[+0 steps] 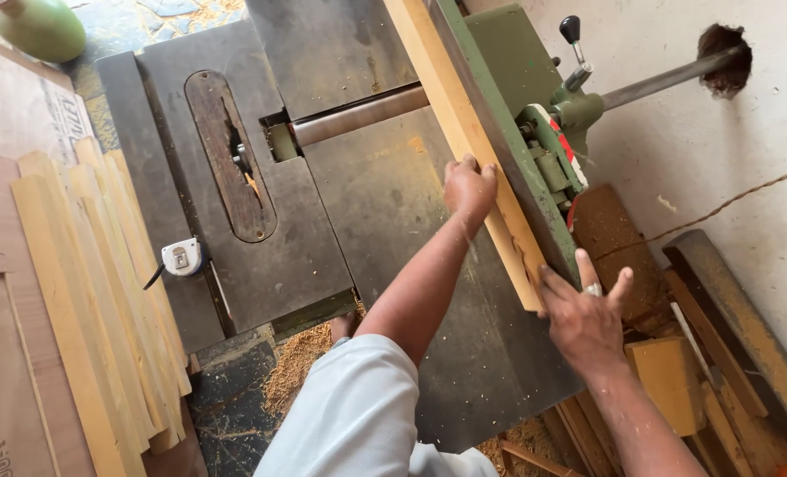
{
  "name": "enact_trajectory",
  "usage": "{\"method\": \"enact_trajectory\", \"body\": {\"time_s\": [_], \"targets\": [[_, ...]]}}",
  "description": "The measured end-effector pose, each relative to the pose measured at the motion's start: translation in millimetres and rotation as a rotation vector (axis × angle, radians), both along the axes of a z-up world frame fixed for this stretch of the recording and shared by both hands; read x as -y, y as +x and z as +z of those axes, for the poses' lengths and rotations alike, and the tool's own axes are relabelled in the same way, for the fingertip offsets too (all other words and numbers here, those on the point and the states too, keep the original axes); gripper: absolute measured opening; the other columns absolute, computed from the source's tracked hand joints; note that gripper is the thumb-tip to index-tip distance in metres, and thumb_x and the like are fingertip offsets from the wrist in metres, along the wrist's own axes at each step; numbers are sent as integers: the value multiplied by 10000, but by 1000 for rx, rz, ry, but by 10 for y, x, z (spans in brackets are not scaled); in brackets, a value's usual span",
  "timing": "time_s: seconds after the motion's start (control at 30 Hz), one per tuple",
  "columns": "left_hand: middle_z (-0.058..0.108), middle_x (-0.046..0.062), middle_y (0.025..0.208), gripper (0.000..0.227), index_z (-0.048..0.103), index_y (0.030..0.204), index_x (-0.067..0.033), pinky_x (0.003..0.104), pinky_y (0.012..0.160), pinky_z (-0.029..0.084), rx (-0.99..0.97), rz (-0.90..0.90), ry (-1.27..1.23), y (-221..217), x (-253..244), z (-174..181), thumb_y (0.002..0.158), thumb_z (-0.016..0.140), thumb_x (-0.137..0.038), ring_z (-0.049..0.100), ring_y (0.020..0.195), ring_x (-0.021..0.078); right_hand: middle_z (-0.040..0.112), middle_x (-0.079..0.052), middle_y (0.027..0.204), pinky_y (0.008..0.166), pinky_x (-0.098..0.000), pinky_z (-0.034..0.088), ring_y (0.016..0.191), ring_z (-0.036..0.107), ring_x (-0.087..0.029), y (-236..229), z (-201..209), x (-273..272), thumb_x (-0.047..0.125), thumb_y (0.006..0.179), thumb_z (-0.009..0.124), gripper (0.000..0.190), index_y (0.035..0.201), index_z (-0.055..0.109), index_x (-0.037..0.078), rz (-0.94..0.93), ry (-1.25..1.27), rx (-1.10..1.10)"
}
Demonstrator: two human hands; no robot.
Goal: Using a jointer machine to flatten and straighten a wooden board, including measuring and marking.
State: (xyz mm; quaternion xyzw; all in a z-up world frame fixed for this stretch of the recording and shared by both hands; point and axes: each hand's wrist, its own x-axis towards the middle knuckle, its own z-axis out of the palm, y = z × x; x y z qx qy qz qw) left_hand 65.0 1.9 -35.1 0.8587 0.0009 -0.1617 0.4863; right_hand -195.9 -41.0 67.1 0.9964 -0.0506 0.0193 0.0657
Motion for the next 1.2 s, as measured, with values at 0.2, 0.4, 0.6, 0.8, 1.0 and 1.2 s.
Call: {"method": "enact_trajectory", "body": {"time_s": [0.2, 0.4, 0.6, 0.8, 1.0, 1.2], "targets": [[596, 98, 1201, 319, 667, 1078, -100, 447, 909, 533, -45, -13, -15, -61, -40, 58, 913, 675, -373, 654, 1066, 309, 684, 85, 1346, 1127, -868, 101, 1473, 446, -404, 454, 166, -108, 201, 844, 747, 199, 1037, 791, 181, -50, 10, -38], [615, 114, 1189, 305, 695, 1050, -94, 450, 921, 532, 2, 33, -42, 7, -17, 17, 896, 694, -357, 656, 1059, 332, 675, 104, 1365, 1168, -843, 94, 1489, 429, -393, 878, 129, -104, 225, 872, 754, 130, 994, 797, 208, -65, -28, -58], [627, 122, 1187, 337, 708, 1110, -109, 456, 923, 533, 44, 66, -53, 82, 2, -34, 884, 698, -358, 657, 1066, 345, 676, 89, 1370, 1165, -827, 73, 1500, 413, -398, 1345, 75, -65, 236, 838, 756, 230, 1060, 796, 194, -31, -7, -19], [642, 128, 1160, 384, 712, 1182, -116, 451, 913, 530, 21, 99, -148, 153, -15, -99, 860, 690, -323, 656, 1060, 342, 658, 77, 1416, 1190, -805, 63, 1520, 396, -429, 1766, -270, 178, 242, 945, 678, 189, 1090, 794, 210, 19, -18, 64], [676, 191, 1144, 319, 737, 1147, -49, 448, 964, 518, 19, 64, -281, 170, -88, -272, 926, 661, -268, 654, 1095, 380, 674, 68, 1421, 1188, -812, 63, 1521, 399, -453, 2256, -296, 185, 247, 1044, 618, 188, 1108, 786, 191, 56, 4, 141], [673, 235, 1239, 351, 680, 1270, -4, 445, 1046, 493, 87, 111, -549, -85, -290, -89, 984, 615, -197, 641, 1186, 380, 682, 72, 1431, 1189, -812, 55, 1539, 403, -439, 2683, -348, 252, 225, 929, 711, 154, 1054, 791, 186, 62, -4, 113]]}}
